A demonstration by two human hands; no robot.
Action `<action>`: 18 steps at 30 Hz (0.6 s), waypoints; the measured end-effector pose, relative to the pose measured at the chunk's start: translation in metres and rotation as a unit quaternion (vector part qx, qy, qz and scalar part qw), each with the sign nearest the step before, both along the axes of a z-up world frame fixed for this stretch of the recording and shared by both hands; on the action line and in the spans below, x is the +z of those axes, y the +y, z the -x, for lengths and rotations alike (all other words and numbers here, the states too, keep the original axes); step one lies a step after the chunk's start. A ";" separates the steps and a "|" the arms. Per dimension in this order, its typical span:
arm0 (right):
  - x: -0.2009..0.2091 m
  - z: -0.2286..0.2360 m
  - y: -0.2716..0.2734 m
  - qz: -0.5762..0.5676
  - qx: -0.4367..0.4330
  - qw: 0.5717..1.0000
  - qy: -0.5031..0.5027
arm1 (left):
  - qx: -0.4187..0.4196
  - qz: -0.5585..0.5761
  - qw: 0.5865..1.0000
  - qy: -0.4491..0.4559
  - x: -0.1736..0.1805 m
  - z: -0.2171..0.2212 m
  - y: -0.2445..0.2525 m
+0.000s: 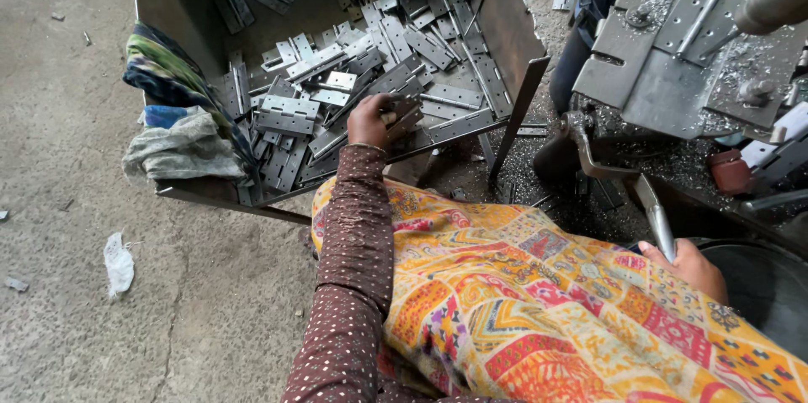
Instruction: The person repeatedly picks rectangular metal pieces from a bin, places them under a press, and operates the machine to punch holes. The person then removes the processed pieces and returns them to the bin, continuing the cycle.
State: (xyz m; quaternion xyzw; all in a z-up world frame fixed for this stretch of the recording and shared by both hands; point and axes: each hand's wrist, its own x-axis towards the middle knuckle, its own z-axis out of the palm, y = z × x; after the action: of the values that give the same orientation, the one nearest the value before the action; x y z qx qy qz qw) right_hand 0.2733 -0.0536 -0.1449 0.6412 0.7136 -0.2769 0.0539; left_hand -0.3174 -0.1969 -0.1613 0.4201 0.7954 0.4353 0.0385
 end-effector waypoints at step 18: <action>0.037 0.022 -0.008 0.023 -0.016 1.000 -0.009 | -0.017 -0.238 0.879 -0.413 -0.016 -0.009 0.030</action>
State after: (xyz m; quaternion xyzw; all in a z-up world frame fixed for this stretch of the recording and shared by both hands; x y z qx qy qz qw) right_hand 0.2508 -0.0612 -0.1084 0.6539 0.6961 -0.2881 0.0700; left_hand -0.3086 -0.1673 -0.1770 0.2117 0.5723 0.7450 0.2695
